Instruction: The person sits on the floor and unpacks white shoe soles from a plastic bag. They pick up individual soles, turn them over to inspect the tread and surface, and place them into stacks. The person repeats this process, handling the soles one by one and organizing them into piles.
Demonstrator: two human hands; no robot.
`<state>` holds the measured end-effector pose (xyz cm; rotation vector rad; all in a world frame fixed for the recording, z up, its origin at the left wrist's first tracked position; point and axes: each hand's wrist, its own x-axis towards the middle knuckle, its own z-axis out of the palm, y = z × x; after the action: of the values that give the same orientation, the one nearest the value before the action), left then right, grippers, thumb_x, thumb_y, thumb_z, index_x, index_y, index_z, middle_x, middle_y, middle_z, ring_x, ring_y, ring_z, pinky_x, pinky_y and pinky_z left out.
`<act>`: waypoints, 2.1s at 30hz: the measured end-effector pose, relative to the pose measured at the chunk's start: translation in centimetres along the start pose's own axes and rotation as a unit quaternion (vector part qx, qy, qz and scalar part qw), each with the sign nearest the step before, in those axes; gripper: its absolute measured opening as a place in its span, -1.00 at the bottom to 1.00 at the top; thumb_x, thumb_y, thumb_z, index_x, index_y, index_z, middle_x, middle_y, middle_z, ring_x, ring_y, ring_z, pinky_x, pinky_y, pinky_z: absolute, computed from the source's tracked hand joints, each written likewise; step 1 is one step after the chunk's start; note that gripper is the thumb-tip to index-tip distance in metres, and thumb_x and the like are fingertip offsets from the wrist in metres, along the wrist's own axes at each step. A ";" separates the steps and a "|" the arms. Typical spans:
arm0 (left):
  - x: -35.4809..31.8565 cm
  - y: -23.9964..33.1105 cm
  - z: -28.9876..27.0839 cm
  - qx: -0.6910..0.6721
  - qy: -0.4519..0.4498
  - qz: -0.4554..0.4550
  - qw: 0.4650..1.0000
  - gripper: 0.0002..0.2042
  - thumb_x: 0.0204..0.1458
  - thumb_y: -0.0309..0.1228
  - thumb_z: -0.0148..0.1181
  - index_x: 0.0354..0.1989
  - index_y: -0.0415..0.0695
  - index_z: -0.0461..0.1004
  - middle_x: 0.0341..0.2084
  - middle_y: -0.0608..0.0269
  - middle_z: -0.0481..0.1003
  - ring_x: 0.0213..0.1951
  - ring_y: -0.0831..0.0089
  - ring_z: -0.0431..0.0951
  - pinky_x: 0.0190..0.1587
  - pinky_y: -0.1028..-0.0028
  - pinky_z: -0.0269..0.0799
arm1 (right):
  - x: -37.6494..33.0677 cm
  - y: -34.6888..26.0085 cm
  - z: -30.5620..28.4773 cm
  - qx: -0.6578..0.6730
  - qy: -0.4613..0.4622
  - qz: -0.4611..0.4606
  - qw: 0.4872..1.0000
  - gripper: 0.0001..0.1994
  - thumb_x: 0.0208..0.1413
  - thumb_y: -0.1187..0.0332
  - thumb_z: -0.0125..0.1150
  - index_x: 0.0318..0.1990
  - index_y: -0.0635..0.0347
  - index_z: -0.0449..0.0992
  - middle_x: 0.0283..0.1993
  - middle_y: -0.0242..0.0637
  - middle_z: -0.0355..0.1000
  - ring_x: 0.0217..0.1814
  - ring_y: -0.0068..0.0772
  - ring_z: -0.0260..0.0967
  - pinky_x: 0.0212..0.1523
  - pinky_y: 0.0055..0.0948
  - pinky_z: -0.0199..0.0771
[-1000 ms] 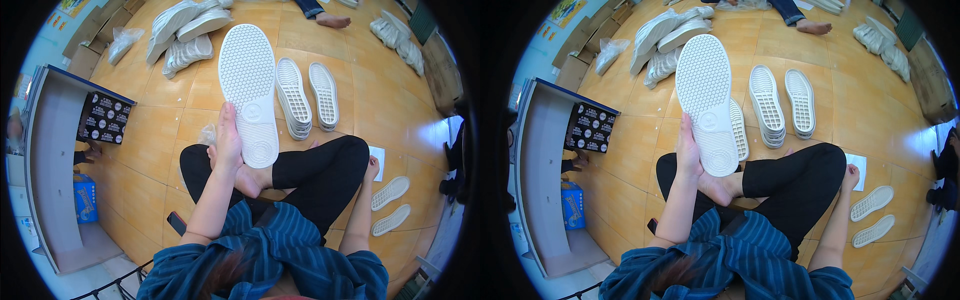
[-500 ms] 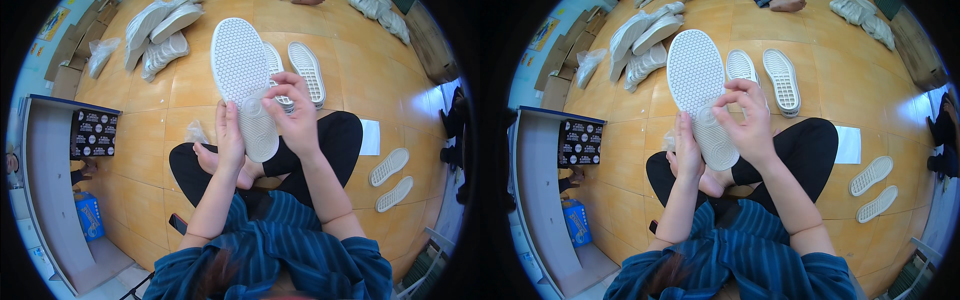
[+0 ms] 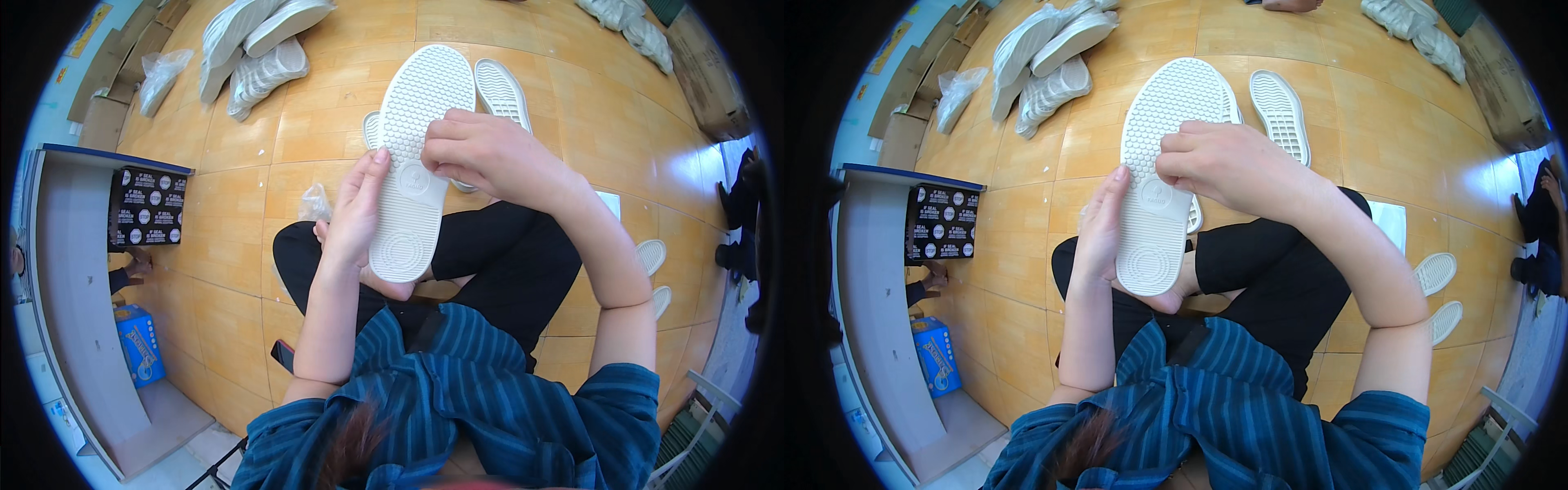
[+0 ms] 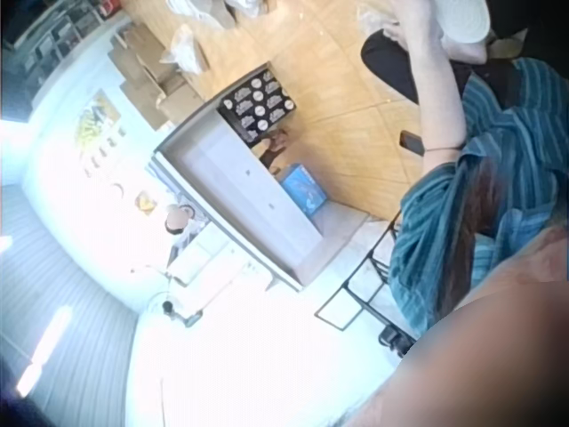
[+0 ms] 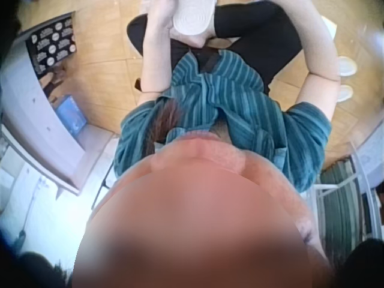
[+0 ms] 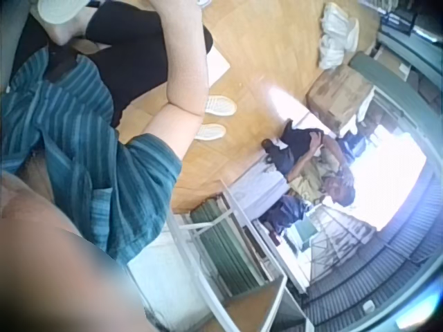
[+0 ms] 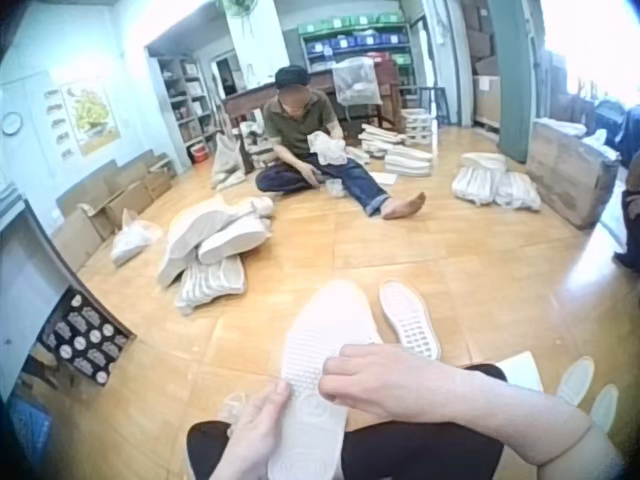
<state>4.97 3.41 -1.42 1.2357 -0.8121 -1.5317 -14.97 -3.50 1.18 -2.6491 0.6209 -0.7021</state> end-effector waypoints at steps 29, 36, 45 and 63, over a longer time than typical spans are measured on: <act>1.7 -5.3 -1.6 -0.032 0.005 0.023 0.999 -0.49 0.36 -0.08 -0.20 0.24 -0.27 0.26 0.06 0.05 0.45 0.06 0.34 0.50 0.09 0.38 0.46 | -2.2 -1.3 10.2 0.604 0.313 0.300 0.669 -0.59 0.15 0.47 0.28 0.12 0.42 0.36 0.01 -0.14 0.49 0.03 -0.49 0.45 0.08 -0.50 0.45; 1.1 -7.9 -2.1 -0.228 0.013 -0.037 0.973 -0.45 0.36 -0.03 -0.25 0.27 -0.26 0.22 0.13 0.05 0.40 0.13 0.27 0.45 0.17 0.35 0.38 | -2.6 -1.1 13.3 0.536 0.263 0.311 0.740 -0.45 0.14 0.38 0.30 0.23 0.38 0.27 0.10 -0.08 0.43 0.10 -0.40 0.42 0.06 -0.41 0.48; 8.1 -9.9 -2.3 0.085 0.034 0.054 0.994 -0.38 0.33 0.07 -0.27 0.28 -0.25 0.23 0.05 0.08 0.43 -0.10 0.37 0.51 -0.02 0.40 0.45 | -7.3 0.3 12.0 0.764 0.228 0.235 0.557 -0.16 0.02 0.47 0.27 0.45 0.18 -0.06 0.32 -0.13 0.22 0.35 -0.30 0.24 0.29 -0.29 0.34; 21.4 -13.7 -2.3 0.554 0.040 0.140 0.820 -0.66 0.20 -0.11 0.03 -0.36 -0.16 0.49 -0.50 0.20 0.50 -0.28 0.33 0.54 -0.21 0.33 0.39 | -11.6 8.7 10.2 0.740 0.488 0.265 0.379 -0.46 0.19 0.19 0.05 0.28 0.20 0.22 0.15 -0.26 0.35 0.17 -0.38 0.34 0.17 -0.34 0.34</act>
<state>3.15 -12.57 -21.23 1.8370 -1.8644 -0.6723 -21.48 -3.17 -15.36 -0.1171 0.5036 -1.4751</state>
